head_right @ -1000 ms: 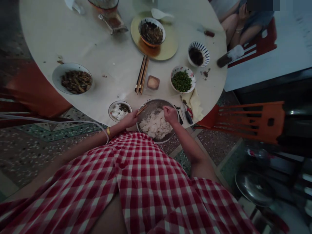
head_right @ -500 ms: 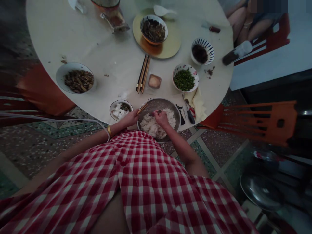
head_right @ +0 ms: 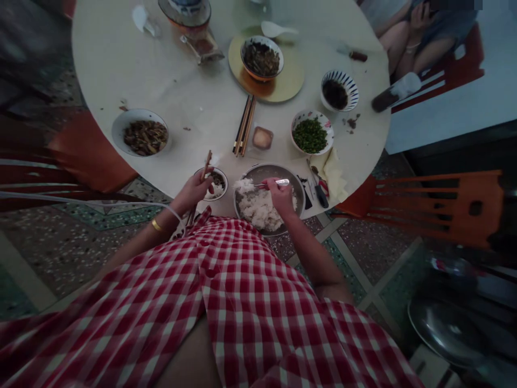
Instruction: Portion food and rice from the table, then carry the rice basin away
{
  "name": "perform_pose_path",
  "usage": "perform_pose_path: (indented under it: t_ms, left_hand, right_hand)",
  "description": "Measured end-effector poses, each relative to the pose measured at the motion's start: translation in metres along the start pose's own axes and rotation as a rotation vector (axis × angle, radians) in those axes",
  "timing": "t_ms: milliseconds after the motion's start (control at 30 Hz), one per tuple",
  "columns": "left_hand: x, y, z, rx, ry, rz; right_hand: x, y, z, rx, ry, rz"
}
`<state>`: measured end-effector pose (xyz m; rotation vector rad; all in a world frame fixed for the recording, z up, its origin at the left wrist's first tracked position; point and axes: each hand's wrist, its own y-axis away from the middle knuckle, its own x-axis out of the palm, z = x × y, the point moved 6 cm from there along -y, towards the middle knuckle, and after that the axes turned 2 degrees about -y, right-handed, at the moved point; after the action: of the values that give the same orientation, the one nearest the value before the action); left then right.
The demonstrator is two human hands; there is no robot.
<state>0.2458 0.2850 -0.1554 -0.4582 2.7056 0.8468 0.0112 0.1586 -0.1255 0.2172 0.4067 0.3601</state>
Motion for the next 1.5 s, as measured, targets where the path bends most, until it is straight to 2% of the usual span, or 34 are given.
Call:
perform_pose_path:
  t_ms: [100,167,267,333,400,467,567,667,733,800,933,1033,1100,1233,1300,1367,1500]
  left_hand:
    - [-0.027,0.009,0.008,-0.048,0.037,-0.099]
    - [-0.041,0.014,0.015,-0.072,0.042,-0.148]
    - [-0.053,0.020,0.024,-0.094,0.018,-0.177]
    - [-0.058,0.022,0.028,-0.087,-0.005,-0.165]
    - [-0.059,0.022,0.030,-0.076,-0.021,-0.135]
    - [-0.060,0.020,0.033,-0.074,-0.041,-0.103]
    - [-0.062,0.015,0.037,-0.068,-0.076,-0.051]
    - [-0.064,0.009,0.042,-0.046,-0.102,0.009]
    - [-0.065,0.005,0.043,-0.020,-0.125,0.057]
    - [-0.064,0.002,0.044,0.006,-0.158,0.106]
    - [-0.062,-0.001,0.041,0.052,-0.203,0.179]
    - [-0.062,-0.002,0.039,0.054,-0.216,0.212]
    - [-0.061,-0.004,0.039,0.056,-0.221,0.225]
    - [-0.060,-0.008,0.043,0.078,-0.212,0.212]
    - [-0.059,-0.011,0.047,0.094,-0.203,0.208]
    - [-0.059,-0.013,0.049,0.110,-0.199,0.204]
    - [-0.058,-0.020,0.043,0.167,-0.153,0.187]
  right_hand:
    - [0.039,0.016,0.017,-0.215,0.043,0.053]
    - [0.081,0.028,0.023,-0.434,0.163,0.159]
    - [0.138,0.045,0.018,-0.692,0.431,0.357]
    - [0.153,0.050,0.012,-0.773,0.512,0.393]
    - [0.146,0.053,0.012,-0.793,0.460,0.327]
    - [0.122,0.053,0.014,-0.734,0.314,0.179]
    - [0.072,0.052,0.009,-0.502,0.092,-0.132]
    - [0.032,0.054,-0.008,-0.278,0.004,-0.443]
    - [0.019,0.052,-0.020,-0.171,-0.013,-0.565]
    - [0.015,0.049,-0.030,-0.103,-0.033,-0.623]
    - [0.022,0.049,-0.034,-0.073,-0.049,-0.633]
    - [0.041,0.065,-0.023,-0.098,-0.026,-0.538]
    - [0.062,0.078,-0.012,-0.162,-0.003,-0.431]
    - [0.119,0.093,0.012,-0.399,0.168,-0.160]
    - [0.139,0.094,0.017,-0.474,0.259,-0.099]
    - [0.145,0.092,0.018,-0.490,0.285,-0.115]
    - [0.138,0.091,0.018,-0.470,0.225,-0.142]
